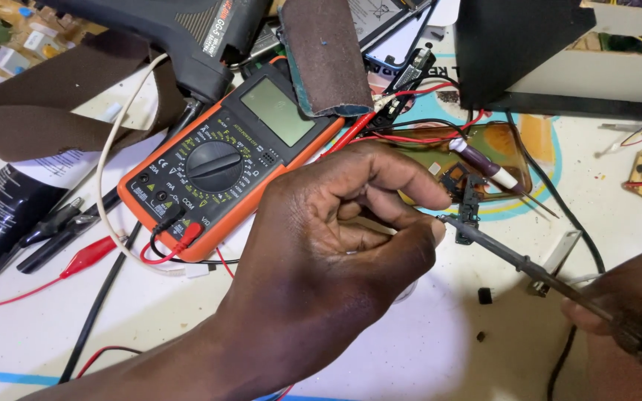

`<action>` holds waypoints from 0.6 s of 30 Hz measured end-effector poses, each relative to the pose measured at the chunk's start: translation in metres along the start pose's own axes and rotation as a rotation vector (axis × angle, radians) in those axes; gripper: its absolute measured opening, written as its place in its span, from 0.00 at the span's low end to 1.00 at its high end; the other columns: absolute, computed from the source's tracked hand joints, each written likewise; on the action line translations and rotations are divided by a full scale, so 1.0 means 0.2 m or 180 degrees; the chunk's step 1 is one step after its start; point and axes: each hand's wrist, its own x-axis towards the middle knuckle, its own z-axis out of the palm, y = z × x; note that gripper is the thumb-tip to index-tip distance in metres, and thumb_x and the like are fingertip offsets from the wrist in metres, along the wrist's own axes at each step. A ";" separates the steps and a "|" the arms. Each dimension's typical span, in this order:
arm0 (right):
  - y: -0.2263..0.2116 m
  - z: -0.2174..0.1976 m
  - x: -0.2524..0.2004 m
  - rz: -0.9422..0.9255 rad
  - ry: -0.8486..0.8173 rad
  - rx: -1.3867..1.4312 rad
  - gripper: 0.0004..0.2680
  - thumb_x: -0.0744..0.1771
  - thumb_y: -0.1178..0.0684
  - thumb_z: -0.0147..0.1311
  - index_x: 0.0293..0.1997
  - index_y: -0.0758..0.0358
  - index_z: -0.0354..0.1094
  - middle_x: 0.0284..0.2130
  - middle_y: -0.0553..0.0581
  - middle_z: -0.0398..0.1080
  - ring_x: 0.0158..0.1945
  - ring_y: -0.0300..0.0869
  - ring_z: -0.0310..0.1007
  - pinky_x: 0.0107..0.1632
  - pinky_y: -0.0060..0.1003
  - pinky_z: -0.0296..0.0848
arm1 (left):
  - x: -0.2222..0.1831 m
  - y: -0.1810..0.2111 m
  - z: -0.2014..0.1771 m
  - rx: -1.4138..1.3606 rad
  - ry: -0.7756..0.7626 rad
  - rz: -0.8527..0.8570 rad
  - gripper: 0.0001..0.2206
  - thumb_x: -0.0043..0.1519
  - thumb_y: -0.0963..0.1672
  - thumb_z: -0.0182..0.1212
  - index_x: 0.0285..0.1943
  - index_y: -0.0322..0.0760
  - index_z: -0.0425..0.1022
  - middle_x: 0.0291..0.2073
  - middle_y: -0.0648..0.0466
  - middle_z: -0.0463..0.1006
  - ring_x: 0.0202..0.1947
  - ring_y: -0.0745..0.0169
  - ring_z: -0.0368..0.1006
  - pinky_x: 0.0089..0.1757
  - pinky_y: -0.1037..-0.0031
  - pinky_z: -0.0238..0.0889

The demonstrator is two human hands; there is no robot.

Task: Soldering electronic components onto a printed circuit board using a soldering iron and solder wire on a repair workbench.

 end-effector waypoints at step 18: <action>0.19 0.00 -0.04 -0.1102 0.2708 -0.7989 0.13 0.80 0.37 0.18 0.60 0.52 0.23 0.31 0.38 0.34 0.24 0.30 0.31 0.29 0.29 0.38 | 0.02 -0.01 0.01 0.0237 0.0236 -0.0305 0.16 0.51 0.35 0.67 0.48 0.35 0.83 0.28 0.47 0.78 0.20 0.67 0.73 0.21 0.77 0.69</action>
